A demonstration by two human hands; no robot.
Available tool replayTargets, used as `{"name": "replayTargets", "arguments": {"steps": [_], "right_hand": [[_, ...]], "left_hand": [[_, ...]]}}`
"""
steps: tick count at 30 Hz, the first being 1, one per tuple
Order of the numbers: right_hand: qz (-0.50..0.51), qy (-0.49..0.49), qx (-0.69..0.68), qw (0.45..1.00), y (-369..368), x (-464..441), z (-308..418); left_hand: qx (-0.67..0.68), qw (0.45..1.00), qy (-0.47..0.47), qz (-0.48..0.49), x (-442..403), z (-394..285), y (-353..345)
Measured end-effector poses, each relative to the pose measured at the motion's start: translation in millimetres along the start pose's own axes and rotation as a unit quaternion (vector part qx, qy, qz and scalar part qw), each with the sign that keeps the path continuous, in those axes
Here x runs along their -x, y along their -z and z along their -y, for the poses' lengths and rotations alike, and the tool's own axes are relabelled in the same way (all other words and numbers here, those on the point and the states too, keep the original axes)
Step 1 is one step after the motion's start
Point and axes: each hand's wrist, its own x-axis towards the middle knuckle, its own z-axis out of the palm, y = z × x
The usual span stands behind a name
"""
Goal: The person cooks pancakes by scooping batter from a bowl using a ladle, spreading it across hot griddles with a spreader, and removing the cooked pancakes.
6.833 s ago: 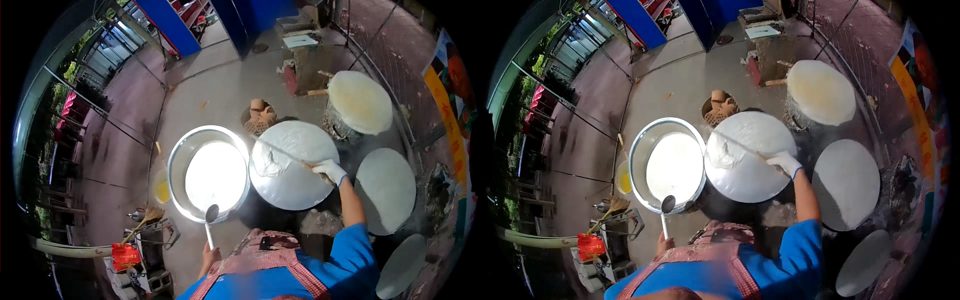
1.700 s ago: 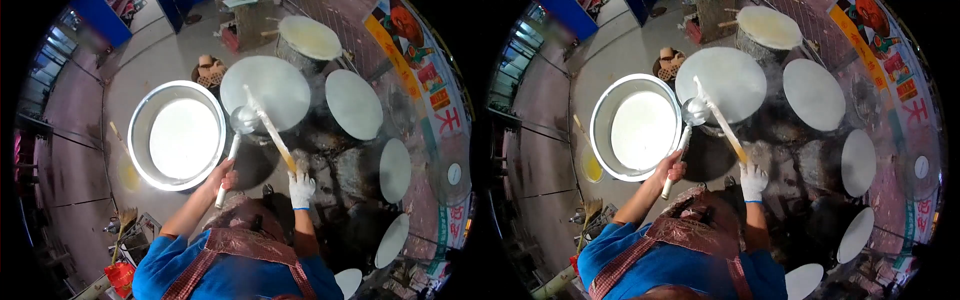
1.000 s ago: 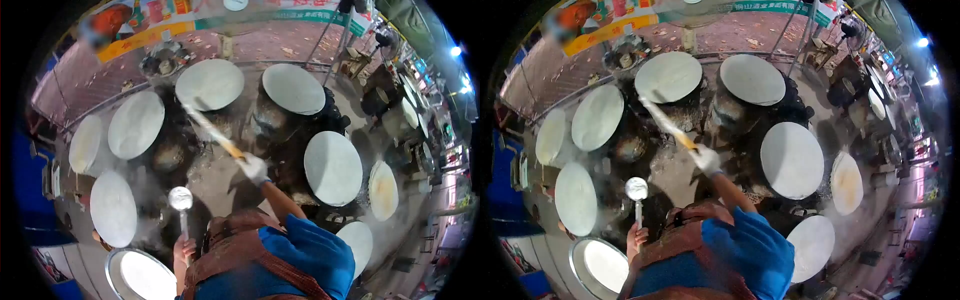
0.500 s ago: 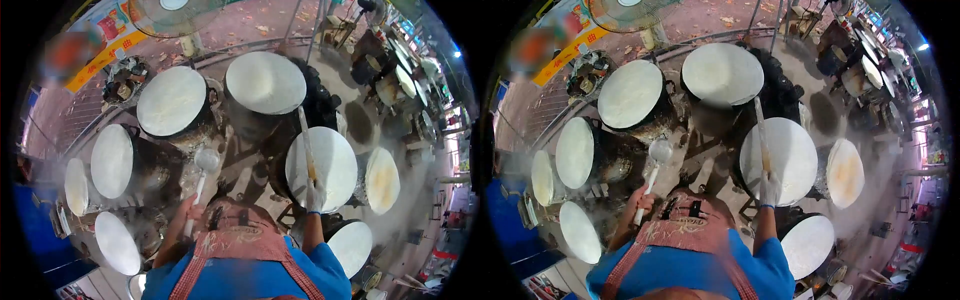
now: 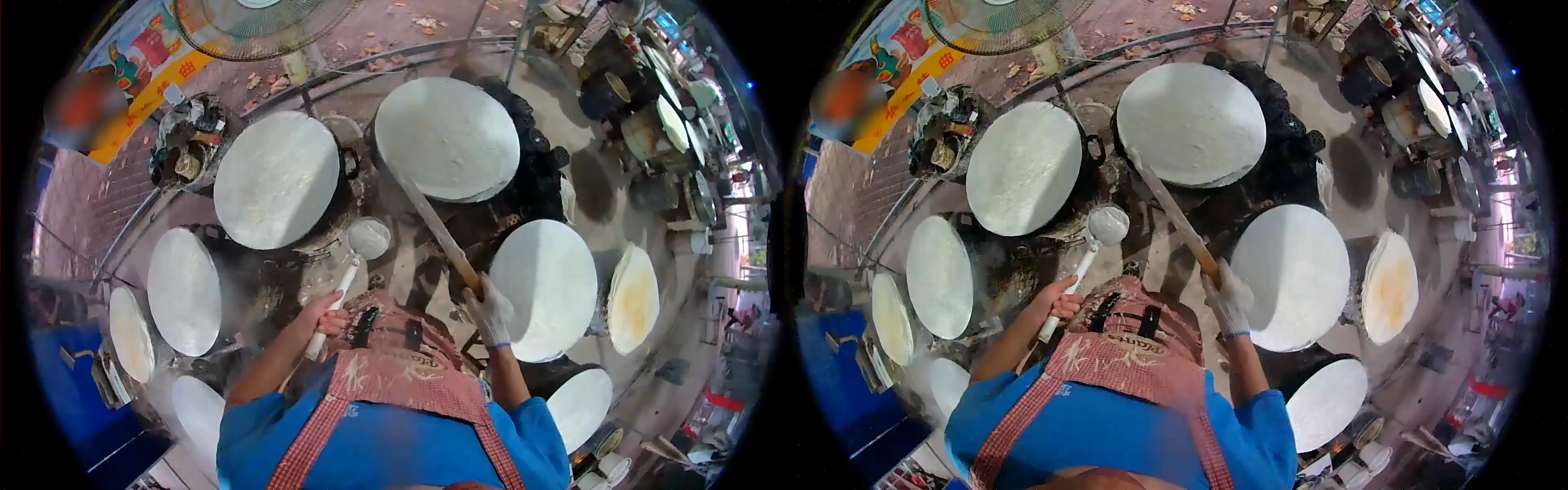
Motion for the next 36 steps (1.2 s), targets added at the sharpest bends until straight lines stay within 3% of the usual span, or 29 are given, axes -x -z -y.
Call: {"name": "replayTargets", "arguments": {"steps": [2,4,6,7,9,11,12,15,16,17,18,20,23,25,27,31,33,34,36], "right_hand": [[-0.018,0.083,0.045,0.995,-16,-42,9],[-0.015,0.159,0.102,0.982,-33,-81,9],[-0.011,0.226,0.172,0.959,-46,-132,19],[-0.013,0.249,0.196,0.948,-49,-153,28],[-0.047,0.338,0.158,0.927,-46,-184,45],[0.019,0.363,0.147,0.920,-46,-207,55],[0.043,0.374,0.159,0.913,-51,-220,53],[0.087,0.391,0.209,0.892,-49,-247,57],[0.083,0.402,0.213,0.886,-40,-251,64],[0.077,0.414,0.218,0.880,-32,-257,70],[0.048,0.400,0.161,0.901,-38,-268,61],[-0.015,0.371,0.042,0.928,-50,-299,35],[-0.068,0.298,0.126,0.944,13,-331,60],[-0.055,0.181,0.083,0.978,57,-342,82],[-0.162,0.191,0.032,0.968,91,-352,84],[-0.257,0.061,-0.091,0.960,133,-387,40],[-0.299,0.068,-0.288,0.907,150,-391,1],[-0.325,0.049,-0.298,0.896,165,-387,-23],[-0.385,-0.004,-0.339,0.859,198,-356,-55]], "left_hand": [[-0.033,0.999,-0.020,-0.006,-4,-4,-3],[0.016,0.997,0.036,-0.064,-3,2,-2],[-0.029,0.993,-0.006,-0.114,-4,7,-4],[-0.092,0.984,-0.071,-0.136,-7,15,-4],[-0.154,0.970,-0.067,-0.174,-5,16,-5],[-0.024,0.998,0.025,-0.058,-8,10,18],[-0.085,0.989,-0.018,-0.122,-8,12,14],[-0.032,0.997,0.051,-0.042,-14,-2,34],[-0.018,0.997,0.033,0.062,-17,-6,44],[-0.084,0.996,0.017,-0.027,-11,-10,25],[-0.149,0.982,-0.002,-0.115,2,-12,-10],[-0.170,0.969,0.000,-0.178,7,-25,-26],[-0.074,0.990,0.047,-0.111,0,-39,-11],[-0.055,0.995,0.044,-0.075,0,-46,-20],[-0.099,0.993,0.036,-0.062,3,-53,-25],[-0.143,0.986,0.006,-0.083,-3,-50,-32],[-0.123,0.990,0.015,-0.061,-9,-42,-24],[-0.152,0.986,0.014,-0.071,-18,-38,-11],[-0.082,0.994,0.049,-0.054,-30,-28,4]]}}
